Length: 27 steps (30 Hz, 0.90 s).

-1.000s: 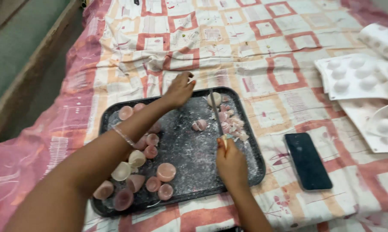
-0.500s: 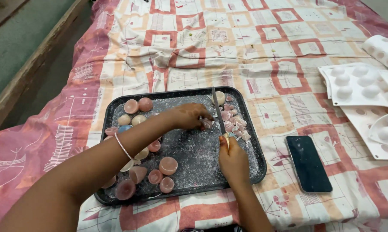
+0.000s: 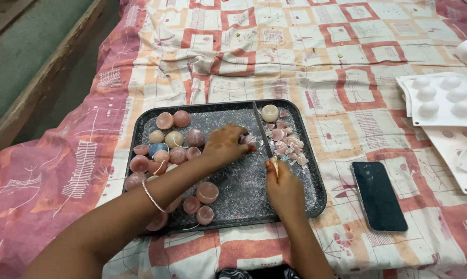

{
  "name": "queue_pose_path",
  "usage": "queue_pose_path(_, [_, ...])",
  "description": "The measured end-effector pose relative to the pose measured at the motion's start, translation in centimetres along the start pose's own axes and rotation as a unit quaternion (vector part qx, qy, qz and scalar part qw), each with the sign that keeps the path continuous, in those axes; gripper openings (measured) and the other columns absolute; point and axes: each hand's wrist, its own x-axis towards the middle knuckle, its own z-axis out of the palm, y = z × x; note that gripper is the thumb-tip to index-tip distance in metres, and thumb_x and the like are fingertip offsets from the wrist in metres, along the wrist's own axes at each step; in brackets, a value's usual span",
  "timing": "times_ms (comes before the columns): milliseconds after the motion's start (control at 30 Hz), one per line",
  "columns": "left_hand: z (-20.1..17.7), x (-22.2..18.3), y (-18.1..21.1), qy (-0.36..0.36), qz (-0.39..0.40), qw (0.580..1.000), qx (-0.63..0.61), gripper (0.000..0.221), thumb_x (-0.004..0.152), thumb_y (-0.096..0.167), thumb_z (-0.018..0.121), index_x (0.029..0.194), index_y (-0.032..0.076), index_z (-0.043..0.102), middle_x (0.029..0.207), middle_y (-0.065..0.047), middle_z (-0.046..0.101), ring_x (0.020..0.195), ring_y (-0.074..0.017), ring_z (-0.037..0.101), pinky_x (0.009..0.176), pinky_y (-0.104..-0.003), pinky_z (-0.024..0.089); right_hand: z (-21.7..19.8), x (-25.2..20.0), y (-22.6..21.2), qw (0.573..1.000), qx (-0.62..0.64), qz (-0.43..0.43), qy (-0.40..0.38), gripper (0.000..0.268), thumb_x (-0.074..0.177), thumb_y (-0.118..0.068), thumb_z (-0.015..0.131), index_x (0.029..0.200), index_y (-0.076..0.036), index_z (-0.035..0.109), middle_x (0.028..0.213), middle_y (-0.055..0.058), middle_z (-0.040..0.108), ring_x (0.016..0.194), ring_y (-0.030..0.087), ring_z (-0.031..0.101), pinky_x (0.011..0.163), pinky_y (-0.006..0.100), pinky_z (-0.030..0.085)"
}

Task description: The recorder is using a utility knife to trim and clean small wax candle pieces on a tray.

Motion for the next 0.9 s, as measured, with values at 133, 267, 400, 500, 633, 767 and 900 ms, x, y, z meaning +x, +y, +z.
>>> queue_pose_path(133, [-0.7,1.7,-1.5,0.024,0.008,0.999,0.026,0.053,0.084,0.051,0.076,0.122,0.015,0.070,0.120,-0.011,0.067,0.113,-0.0306,0.064,0.099,-0.045,0.047,-0.3,-0.2,-1.3,0.998,-0.046,0.027,-0.030,0.045,0.101,-0.049,0.049,0.094,-0.007,0.062,0.078,0.026,0.071,0.079,0.051,0.067,0.069,0.062,0.048])
queue_pose_path(267, [-1.8,1.7,-1.2,0.008,-0.008,1.000,0.024,0.056,0.083,0.055,0.075,0.122,0.015,0.069,0.124,-0.009,0.067,0.116,-0.0285,0.064,0.102,-0.043,0.047,-0.2,-0.4,-1.7,0.991,-0.111,0.040,-0.056,0.044,0.103,-0.050,0.044,0.098,-0.010,0.060,0.079,0.023,0.072,0.078,0.048,0.070,0.068,0.060,0.052])
queue_pose_path(400, [-1.3,1.5,-1.1,0.014,-0.005,0.999,0.033,0.062,0.082,0.053,0.077,0.128,0.015,0.064,0.126,-0.012,0.064,0.119,-0.0314,0.060,0.103,-0.045,0.044,0.5,-0.5,-1.4,0.990,-0.139,-0.005,-0.030,0.042,0.103,-0.048,0.045,0.097,-0.009,0.061,0.083,0.022,0.073,0.076,0.048,0.071,0.068,0.060,0.053])
queue_pose_path(500, [-0.4,1.8,-2.0,0.020,0.000,1.000,0.018,0.061,0.079,0.047,0.079,0.130,0.018,0.063,0.126,-0.013,0.064,0.120,-0.0325,0.059,0.103,-0.045,0.044,0.4,-0.5,-1.4,0.989,-0.144,-0.012,-0.030,0.041,0.103,-0.047,0.045,0.097,-0.009,0.061,0.081,0.023,0.072,0.075,0.049,0.070,0.066,0.060,0.053])
queue_pose_path(633, [-0.1,2.7,-2.9,0.008,0.004,1.000,-0.007,0.058,0.077,0.045,0.079,0.130,0.022,0.066,0.126,-0.011,0.066,0.121,-0.0313,0.061,0.104,-0.044,0.045,0.3,-0.5,-1.6,0.991,-0.130,0.013,-0.040,0.039,0.102,-0.047,0.047,0.097,-0.011,0.061,0.078,0.024,0.072,0.075,0.049,0.070,0.067,0.061,0.052])
queue_pose_path(767, [-0.6,3.0,-2.2,-0.027,-0.020,0.999,-0.015,0.063,0.076,0.050,0.080,0.129,0.022,0.065,0.127,-0.010,0.067,0.121,-0.0295,0.061,0.103,-0.043,0.047,0.4,-0.4,-1.4,0.991,-0.127,0.016,-0.029,0.039,0.102,-0.047,0.047,0.096,-0.010,0.060,0.076,0.024,0.072,0.074,0.049,0.069,0.066,0.061,0.052])
queue_pose_path(900, [-0.6,2.9,-1.8,-0.029,-0.021,0.999,-0.005,0.065,0.077,0.052,0.080,0.130,0.019,0.063,0.127,-0.010,0.067,0.122,-0.0292,0.061,0.105,-0.044,0.045,0.2,-0.4,-1.7,0.990,-0.134,0.023,-0.038,0.040,0.102,-0.047,0.047,0.097,-0.011,0.060,0.076,0.025,0.071,0.073,0.049,0.069,0.066,0.061,0.051])
